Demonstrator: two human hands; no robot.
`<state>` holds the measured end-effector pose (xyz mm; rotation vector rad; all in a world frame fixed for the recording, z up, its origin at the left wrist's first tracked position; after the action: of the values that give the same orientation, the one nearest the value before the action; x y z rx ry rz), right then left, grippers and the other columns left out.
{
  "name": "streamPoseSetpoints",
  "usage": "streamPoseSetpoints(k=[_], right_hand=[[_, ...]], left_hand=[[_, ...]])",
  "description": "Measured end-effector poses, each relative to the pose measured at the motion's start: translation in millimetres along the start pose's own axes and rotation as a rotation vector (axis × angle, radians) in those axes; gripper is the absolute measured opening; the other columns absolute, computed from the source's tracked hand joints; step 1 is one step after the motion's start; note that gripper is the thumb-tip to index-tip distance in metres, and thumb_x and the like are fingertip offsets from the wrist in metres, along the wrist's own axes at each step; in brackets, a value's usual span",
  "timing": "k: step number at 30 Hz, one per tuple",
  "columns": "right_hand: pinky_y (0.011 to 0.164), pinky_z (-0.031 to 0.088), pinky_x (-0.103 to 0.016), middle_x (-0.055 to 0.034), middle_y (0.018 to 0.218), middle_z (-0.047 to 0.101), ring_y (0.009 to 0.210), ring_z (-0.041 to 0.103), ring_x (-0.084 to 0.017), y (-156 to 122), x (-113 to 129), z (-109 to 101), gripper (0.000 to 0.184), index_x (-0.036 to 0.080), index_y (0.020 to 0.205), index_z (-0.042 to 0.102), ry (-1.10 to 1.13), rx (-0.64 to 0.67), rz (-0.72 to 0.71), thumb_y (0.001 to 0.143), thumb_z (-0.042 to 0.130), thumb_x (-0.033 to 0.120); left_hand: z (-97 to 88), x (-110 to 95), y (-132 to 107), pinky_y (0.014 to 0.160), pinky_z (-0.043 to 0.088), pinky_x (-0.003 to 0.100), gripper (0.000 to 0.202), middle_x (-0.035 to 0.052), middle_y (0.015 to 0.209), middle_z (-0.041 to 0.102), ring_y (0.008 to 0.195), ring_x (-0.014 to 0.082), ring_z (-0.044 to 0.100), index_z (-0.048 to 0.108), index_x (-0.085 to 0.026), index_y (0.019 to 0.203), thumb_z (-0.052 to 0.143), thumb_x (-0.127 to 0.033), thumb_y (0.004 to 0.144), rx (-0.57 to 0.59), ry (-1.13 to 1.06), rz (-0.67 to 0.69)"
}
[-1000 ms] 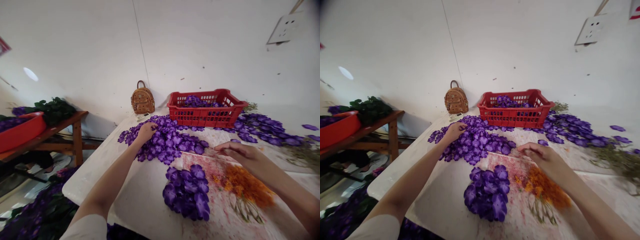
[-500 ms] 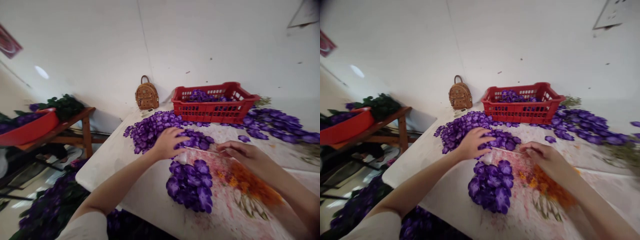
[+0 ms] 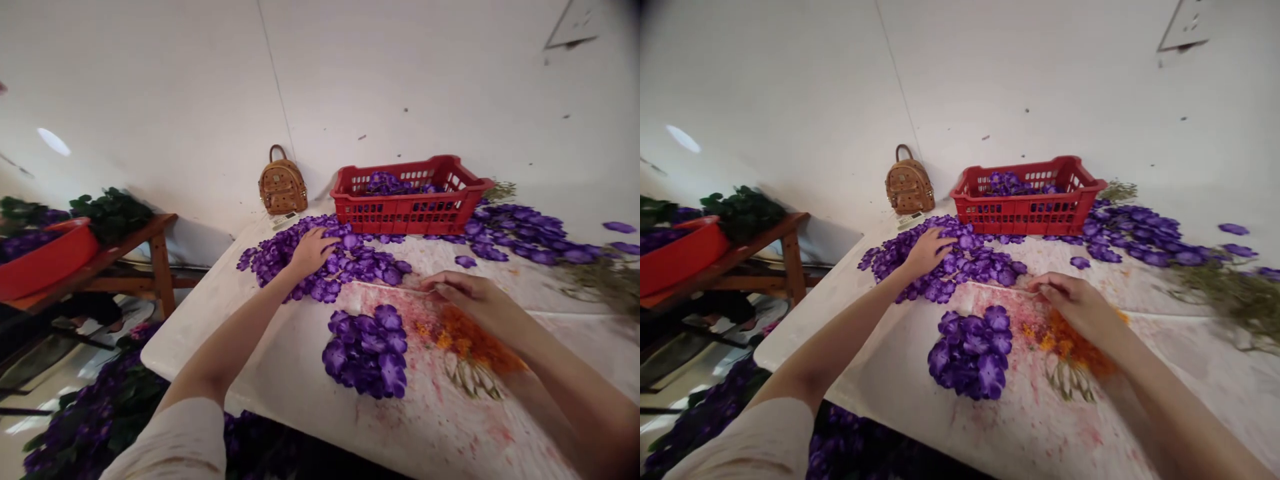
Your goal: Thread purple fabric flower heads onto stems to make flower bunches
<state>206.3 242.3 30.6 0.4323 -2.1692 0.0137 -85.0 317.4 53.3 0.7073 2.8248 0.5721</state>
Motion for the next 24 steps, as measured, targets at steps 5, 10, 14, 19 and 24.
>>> streamPoseSetpoints(k=[5,10,14,19,24], right_hand=[[0.086,0.056,-0.045,-0.0101,0.101,0.080,0.094,0.073,-0.030,-2.0,-0.6,-6.5,0.039,0.024,0.093,0.075,0.058,-0.029,-0.011,0.090,0.054,0.056],[0.078,0.060,-0.041,-0.0088,0.094,0.079,0.084,0.073,-0.026,-6.4,-10.4,-15.9,0.035,0.024,0.092,0.074,0.191,-0.087,0.043,0.086,0.061,0.056],[0.080,0.062,-0.041,-0.0080,0.093,0.078,0.086,0.075,-0.025,-9.0,-21.8,-20.6,0.031,0.025,0.091,0.073,0.255,-0.124,0.097,0.084,0.065,0.054],[0.083,0.060,-0.044,-0.0074,0.093,0.079,0.088,0.075,-0.027,-6.1,-13.9,-23.3,0.030,0.025,0.090,0.075,0.147,-0.155,0.034,0.089,0.058,0.050],[0.086,0.059,-0.037,-0.0028,0.105,0.081,0.095,0.075,-0.024,20.1,36.1,5.5,0.025,0.027,0.100,0.078,-0.011,-0.031,-0.142,0.093,0.054,0.030]], left_hand=[[-18.6,10.8,13.1,0.119,0.038,0.046,0.037,0.0102,0.132,0.069,0.131,0.0278,0.056,0.070,-0.023,0.131,0.060,-0.025,0.096,-0.073,-0.130,-0.072],[-20.7,-26.9,20.2,0.120,0.036,0.048,0.047,0.0135,0.149,0.056,0.139,0.0309,0.049,0.064,-0.021,0.138,0.063,-0.026,0.092,-0.105,-0.058,-0.037],[5.0,-84.1,9.7,0.113,0.041,0.042,0.033,0.0072,0.131,0.069,0.126,0.0268,0.057,0.073,-0.025,0.122,0.066,-0.034,0.091,0.094,-0.104,0.225],[9.5,-48.5,-5.7,0.105,0.042,0.048,0.027,0.0068,0.121,0.074,0.118,0.0282,0.061,0.076,-0.024,0.113,0.058,-0.023,0.093,0.139,0.064,0.098],[-7.7,15.7,-11.7,0.106,0.043,0.048,0.024,0.0055,0.121,0.075,0.119,0.0292,0.062,0.078,-0.026,0.109,0.059,-0.025,0.095,0.034,0.072,-0.126]])
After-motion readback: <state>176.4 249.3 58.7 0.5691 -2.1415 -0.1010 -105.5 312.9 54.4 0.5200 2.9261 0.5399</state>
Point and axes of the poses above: each hand's wrist, its own y-axis towards the middle knuckle, its own z-axis out of the palm, x = y × z, the point moved 10 cm from there along y, towards the middle knuckle
